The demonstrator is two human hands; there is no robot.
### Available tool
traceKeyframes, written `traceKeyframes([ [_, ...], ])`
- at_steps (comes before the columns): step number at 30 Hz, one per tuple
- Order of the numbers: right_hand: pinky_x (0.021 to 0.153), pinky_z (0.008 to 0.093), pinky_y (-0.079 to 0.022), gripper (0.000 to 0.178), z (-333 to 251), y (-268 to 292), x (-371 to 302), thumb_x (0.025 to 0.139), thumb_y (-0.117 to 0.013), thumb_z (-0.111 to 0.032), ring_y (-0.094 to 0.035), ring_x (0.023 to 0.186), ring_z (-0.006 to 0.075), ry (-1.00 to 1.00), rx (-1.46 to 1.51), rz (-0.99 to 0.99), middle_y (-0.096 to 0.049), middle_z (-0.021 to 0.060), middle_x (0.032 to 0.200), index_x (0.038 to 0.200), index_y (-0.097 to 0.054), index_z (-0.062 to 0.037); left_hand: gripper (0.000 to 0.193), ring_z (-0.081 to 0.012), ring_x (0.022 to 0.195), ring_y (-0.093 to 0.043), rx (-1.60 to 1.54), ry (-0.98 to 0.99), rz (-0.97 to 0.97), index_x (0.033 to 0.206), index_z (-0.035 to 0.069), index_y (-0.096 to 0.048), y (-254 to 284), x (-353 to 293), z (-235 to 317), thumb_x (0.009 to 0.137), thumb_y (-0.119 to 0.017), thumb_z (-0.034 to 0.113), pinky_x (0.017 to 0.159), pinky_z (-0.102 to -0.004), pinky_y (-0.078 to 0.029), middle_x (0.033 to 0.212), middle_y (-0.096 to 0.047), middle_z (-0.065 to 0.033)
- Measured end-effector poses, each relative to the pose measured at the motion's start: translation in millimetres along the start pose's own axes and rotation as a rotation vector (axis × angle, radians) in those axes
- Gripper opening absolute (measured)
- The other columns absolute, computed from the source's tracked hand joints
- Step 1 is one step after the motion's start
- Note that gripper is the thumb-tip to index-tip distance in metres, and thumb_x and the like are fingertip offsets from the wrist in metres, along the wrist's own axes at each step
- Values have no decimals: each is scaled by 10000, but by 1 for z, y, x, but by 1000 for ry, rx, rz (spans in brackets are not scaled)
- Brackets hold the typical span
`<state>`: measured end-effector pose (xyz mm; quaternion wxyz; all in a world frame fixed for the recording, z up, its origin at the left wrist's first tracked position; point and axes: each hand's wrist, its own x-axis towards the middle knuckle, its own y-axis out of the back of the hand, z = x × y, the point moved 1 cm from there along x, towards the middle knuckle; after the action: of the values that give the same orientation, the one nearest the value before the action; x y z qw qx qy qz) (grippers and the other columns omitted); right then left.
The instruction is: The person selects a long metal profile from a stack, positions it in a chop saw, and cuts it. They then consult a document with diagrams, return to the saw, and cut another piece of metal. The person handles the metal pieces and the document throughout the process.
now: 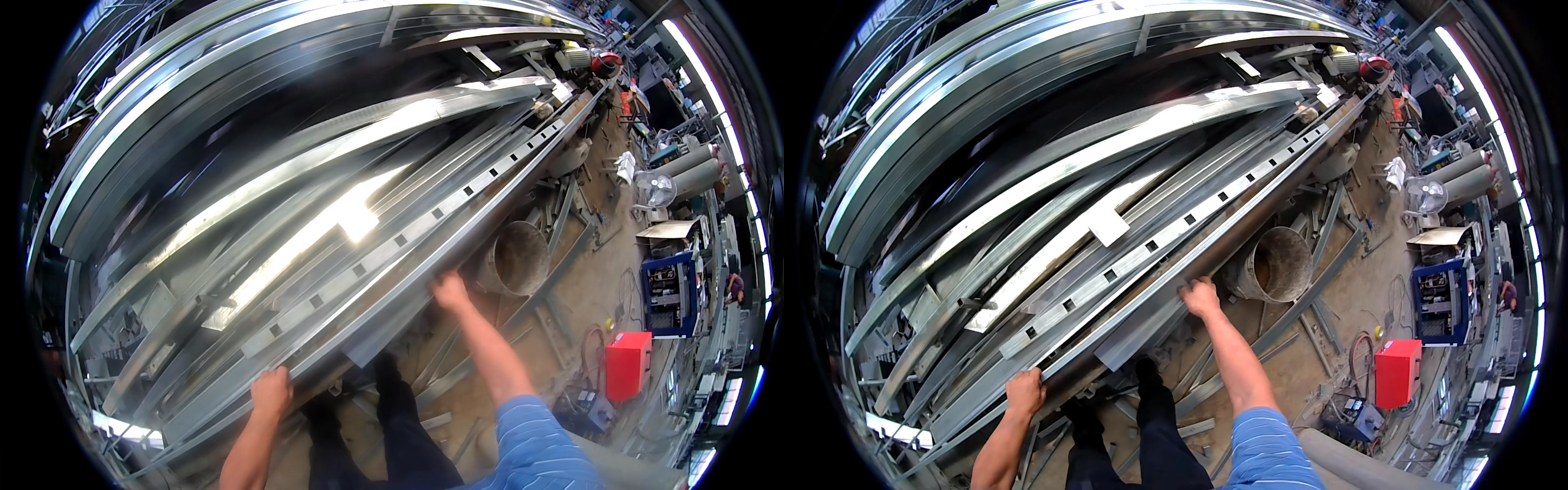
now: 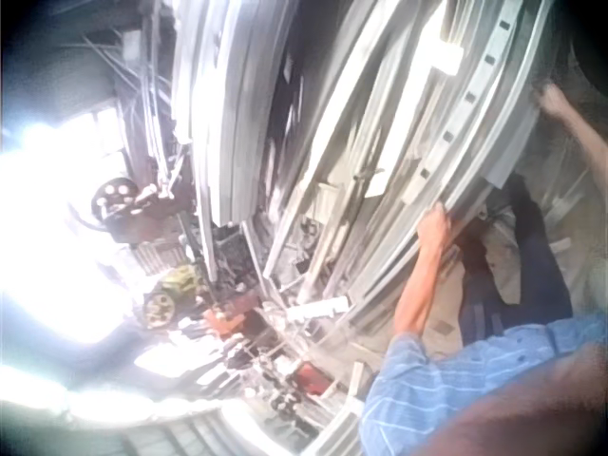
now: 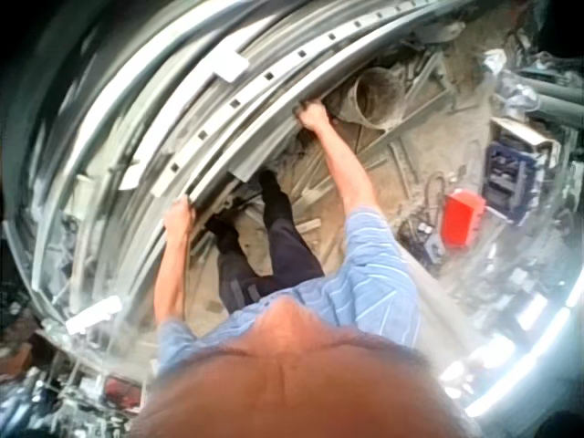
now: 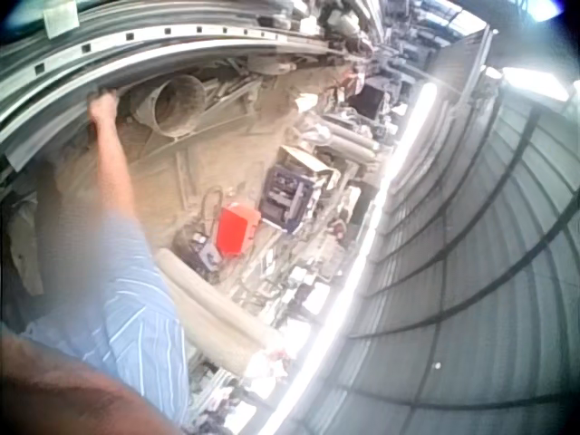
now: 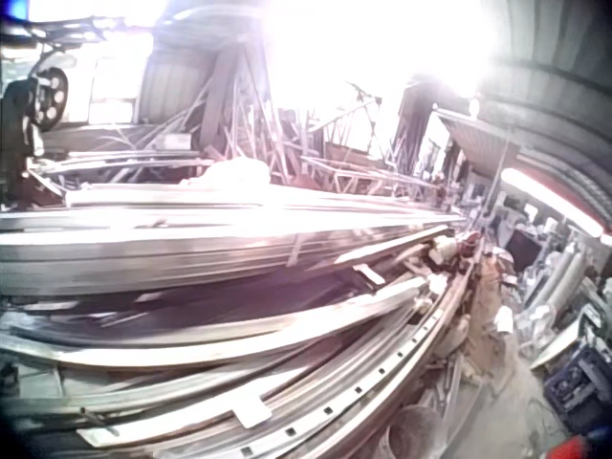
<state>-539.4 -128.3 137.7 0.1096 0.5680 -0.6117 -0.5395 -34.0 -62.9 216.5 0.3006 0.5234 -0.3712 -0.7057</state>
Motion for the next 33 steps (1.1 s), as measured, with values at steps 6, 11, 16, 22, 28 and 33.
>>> traceKeyframes([
  [6,1142,480,-416,575,8,-12,-1,907,-697,-485,-452,1382,424,-37,27,11,-489,215,1493,1282,-716,-50,229,-362,896,-694,19,17,10,958,123,-613,8,4,5,827,-769,228,711,-528,-550,898,-718,-135],
  [11,1140,485,-413,563,6,-15,-9,919,-703,-486,-439,1382,420,-77,34,-12,-472,229,1498,1274,-722,-49,206,-363,890,-691,20,32,34,936,126,-613,0,3,3,819,-755,217,712,-530,-547,872,-714,-126],
  [16,1146,479,-393,493,-3,-23,-19,904,-748,-385,-430,1360,443,-157,130,131,-459,274,1449,1252,-716,-38,196,-360,877,-697,33,35,19,934,127,-615,4,4,5,809,-747,200,692,-531,-544,874,-719,-120],
  [22,920,568,-550,790,-85,-105,-115,932,-772,-421,-596,1209,405,-697,1054,-140,-563,247,1392,1489,-408,3,200,-337,844,-700,-2,-26,53,916,123,-609,5,4,-1,800,-753,195,669,-507,-544,853,-712,-95],
  [28,695,423,-609,471,-129,-148,-138,1020,-676,-296,-668,997,295,-802,1130,-96,-617,174,1221,1344,-500,-3,199,-329,829,-700,54,-20,56,899,119,-602,6,6,4,797,-749,205,653,-486,-549,856,-714,-96],
  [33,556,380,-604,403,-122,-166,-150,974,-738,-253,-690,777,241,-779,1145,-150,-679,174,992,1078,-569,97,285,-324,854,-698,23,-32,99,920,123,-616,-5,14,4,798,-820,280,664,-493,-544,874,-709,-89],
])
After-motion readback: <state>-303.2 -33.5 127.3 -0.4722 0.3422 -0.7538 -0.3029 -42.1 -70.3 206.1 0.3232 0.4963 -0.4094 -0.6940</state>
